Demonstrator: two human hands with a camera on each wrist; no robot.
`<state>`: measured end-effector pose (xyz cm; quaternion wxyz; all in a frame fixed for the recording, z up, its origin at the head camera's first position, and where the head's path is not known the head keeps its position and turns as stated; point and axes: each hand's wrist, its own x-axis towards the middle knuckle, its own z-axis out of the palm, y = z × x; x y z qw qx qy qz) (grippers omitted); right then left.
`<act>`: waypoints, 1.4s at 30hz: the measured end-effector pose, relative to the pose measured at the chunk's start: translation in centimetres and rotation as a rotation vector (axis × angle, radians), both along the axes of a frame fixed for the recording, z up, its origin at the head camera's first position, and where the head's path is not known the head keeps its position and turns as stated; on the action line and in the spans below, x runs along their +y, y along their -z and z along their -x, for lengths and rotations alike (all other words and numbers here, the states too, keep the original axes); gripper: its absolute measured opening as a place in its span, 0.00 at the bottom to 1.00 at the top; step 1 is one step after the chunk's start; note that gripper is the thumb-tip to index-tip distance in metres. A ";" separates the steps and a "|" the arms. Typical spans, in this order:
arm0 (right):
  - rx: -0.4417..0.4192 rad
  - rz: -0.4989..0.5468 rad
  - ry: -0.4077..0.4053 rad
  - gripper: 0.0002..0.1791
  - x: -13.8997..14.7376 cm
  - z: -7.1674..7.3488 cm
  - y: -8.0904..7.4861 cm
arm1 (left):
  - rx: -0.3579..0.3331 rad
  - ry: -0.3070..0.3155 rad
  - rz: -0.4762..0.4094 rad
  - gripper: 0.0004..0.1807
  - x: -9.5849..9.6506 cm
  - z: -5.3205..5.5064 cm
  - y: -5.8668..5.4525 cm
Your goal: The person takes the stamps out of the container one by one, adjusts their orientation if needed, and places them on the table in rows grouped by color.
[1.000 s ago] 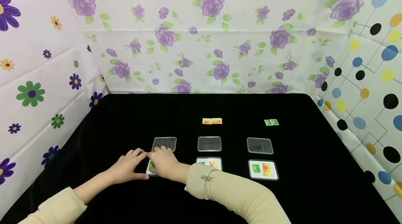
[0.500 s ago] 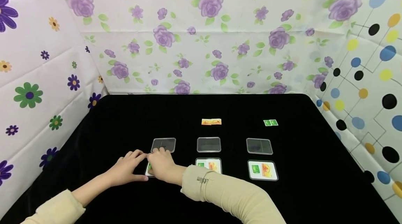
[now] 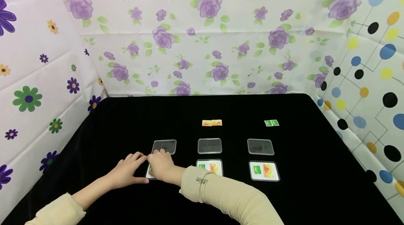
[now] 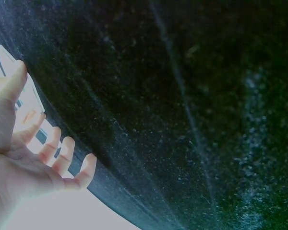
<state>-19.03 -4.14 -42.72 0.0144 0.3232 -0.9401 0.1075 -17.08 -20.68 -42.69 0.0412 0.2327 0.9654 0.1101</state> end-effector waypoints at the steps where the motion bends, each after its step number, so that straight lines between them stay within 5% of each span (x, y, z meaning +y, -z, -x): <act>1: -0.006 0.004 -0.003 0.12 -0.1 0.0 0.1 | 0.002 -0.003 0.002 0.40 -0.1 -0.1 0.1; 20: -0.007 0.027 0.008 0.12 -0.3 -0.3 0.2 | 0.012 -0.021 0.002 0.41 -0.2 -0.2 0.5; 42: -0.093 0.226 0.026 0.09 0.2 -0.3 0.5 | 0.027 -0.004 0.003 0.39 0.1 0.1 0.5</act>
